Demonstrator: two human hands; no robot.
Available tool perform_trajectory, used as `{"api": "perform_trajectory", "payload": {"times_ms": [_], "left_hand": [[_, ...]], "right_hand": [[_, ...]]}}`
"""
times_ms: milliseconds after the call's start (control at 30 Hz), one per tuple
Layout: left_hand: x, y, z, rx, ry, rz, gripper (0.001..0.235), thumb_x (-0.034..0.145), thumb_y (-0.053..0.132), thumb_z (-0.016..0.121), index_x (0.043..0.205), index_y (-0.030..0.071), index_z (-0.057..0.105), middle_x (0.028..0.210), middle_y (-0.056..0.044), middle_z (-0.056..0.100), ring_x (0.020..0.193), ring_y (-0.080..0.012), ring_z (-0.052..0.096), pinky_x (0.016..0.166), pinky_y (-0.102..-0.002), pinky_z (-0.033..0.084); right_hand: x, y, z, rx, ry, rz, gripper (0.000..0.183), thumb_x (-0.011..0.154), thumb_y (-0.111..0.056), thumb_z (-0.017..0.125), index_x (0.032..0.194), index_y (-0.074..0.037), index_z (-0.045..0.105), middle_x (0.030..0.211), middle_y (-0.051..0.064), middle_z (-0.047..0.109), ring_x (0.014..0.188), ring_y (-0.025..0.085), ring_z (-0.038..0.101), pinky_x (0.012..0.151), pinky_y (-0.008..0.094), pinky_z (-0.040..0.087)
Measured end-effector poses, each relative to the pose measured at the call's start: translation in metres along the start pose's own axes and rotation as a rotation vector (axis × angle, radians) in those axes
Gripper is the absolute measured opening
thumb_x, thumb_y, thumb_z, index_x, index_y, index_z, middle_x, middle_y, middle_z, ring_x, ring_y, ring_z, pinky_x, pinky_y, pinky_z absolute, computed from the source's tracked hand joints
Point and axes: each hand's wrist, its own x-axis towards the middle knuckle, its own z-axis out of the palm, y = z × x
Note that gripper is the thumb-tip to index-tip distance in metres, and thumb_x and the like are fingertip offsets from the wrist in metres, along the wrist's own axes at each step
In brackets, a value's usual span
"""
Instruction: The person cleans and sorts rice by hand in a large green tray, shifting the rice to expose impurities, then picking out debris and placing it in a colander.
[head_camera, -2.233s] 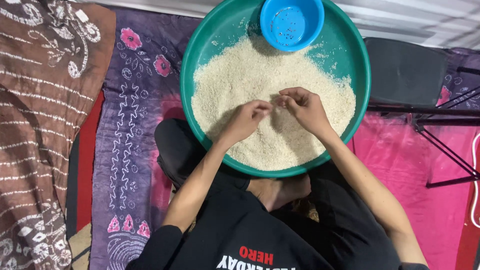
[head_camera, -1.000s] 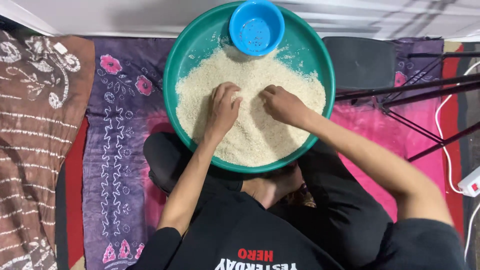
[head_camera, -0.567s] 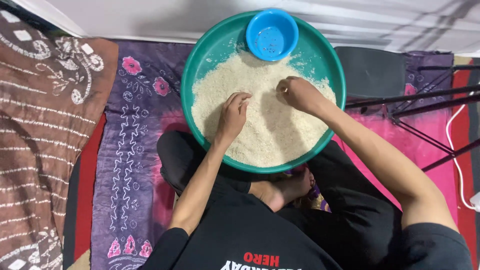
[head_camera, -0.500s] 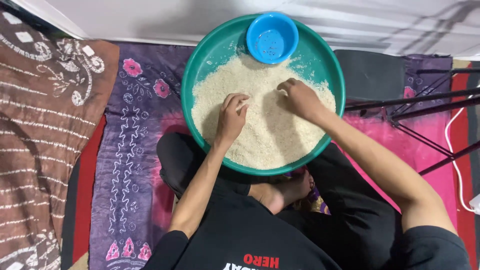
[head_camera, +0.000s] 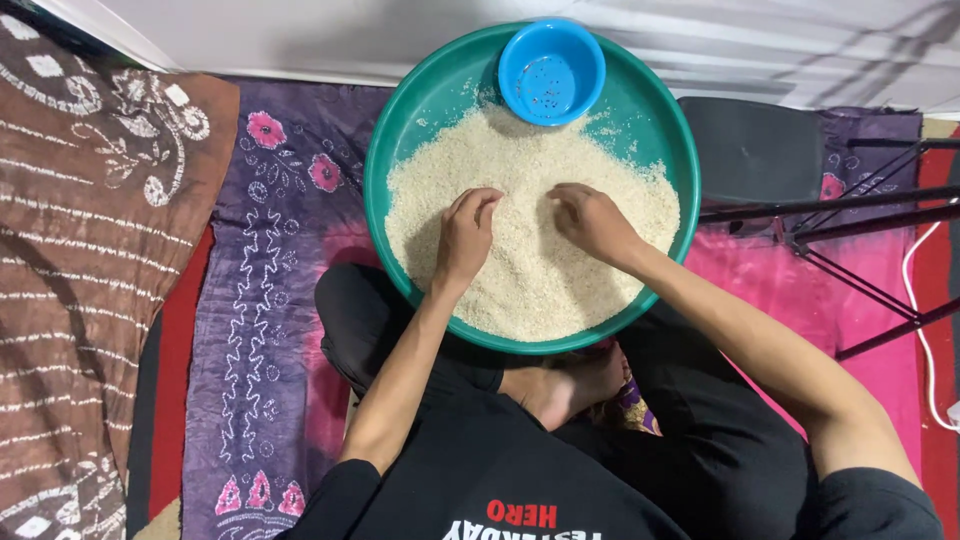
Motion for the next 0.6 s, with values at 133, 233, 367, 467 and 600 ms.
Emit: {"api": "perform_trajectory", "payload": {"times_ms": [133,233,367,467,600], "left_hand": [[0.000,-0.001,0.000,-0.007,-0.004,-0.009,0.017,0.096,-0.004,0.062,0.105,0.007,0.072,0.095,-0.011,0.072,0.092,-0.0320,0.074,0.078,-0.038,0.061],[0.001,0.002,-0.002,-0.026,-0.003,-0.032,0.013,0.097,0.000,0.065,0.106,0.007,0.071,0.098,-0.009,0.072,0.093,-0.0290,0.074,0.078,-0.035,0.061],[0.001,0.004,-0.009,0.096,0.051,0.042,0.017,0.090,0.005,0.075,0.106,0.012,0.071,0.104,-0.005,0.069,0.096,-0.0288,0.071,0.084,-0.038,0.060],[0.001,0.003,-0.010,0.083,0.062,0.060,0.015,0.093,0.013,0.076,0.107,0.012,0.070,0.110,-0.005,0.068,0.101,-0.0294,0.069,0.088,-0.041,0.058],[-0.002,0.009,-0.006,-0.064,0.050,0.001,0.011,0.102,0.021,0.068,0.110,0.013,0.070,0.113,-0.005,0.071,0.104,-0.0285,0.071,0.088,-0.038,0.058]], "right_hand": [[-0.001,0.000,0.000,0.146,0.023,-0.039,0.030,0.096,-0.004,0.058,0.124,0.003,0.068,0.121,0.031,0.066,0.107,0.049,0.068,0.084,0.053,0.060],[0.004,0.018,-0.001,0.088,0.069,-0.074,0.032,0.093,-0.001,0.060,0.124,0.002,0.069,0.119,0.028,0.067,0.103,0.046,0.070,0.079,0.051,0.062],[0.012,0.041,0.014,-0.045,0.111,-0.127,0.036,0.096,0.003,0.055,0.131,0.004,0.064,0.123,0.031,0.064,0.113,0.050,0.065,0.090,0.056,0.057],[0.004,0.005,0.018,0.086,0.024,-0.138,0.047,0.094,0.005,0.049,0.139,0.002,0.057,0.127,0.032,0.061,0.119,0.052,0.060,0.093,0.063,0.053],[-0.006,-0.023,0.028,0.105,-0.064,-0.211,0.056,0.091,0.006,0.042,0.146,0.004,0.050,0.146,0.029,0.054,0.136,0.050,0.049,0.106,0.063,0.045]]}}
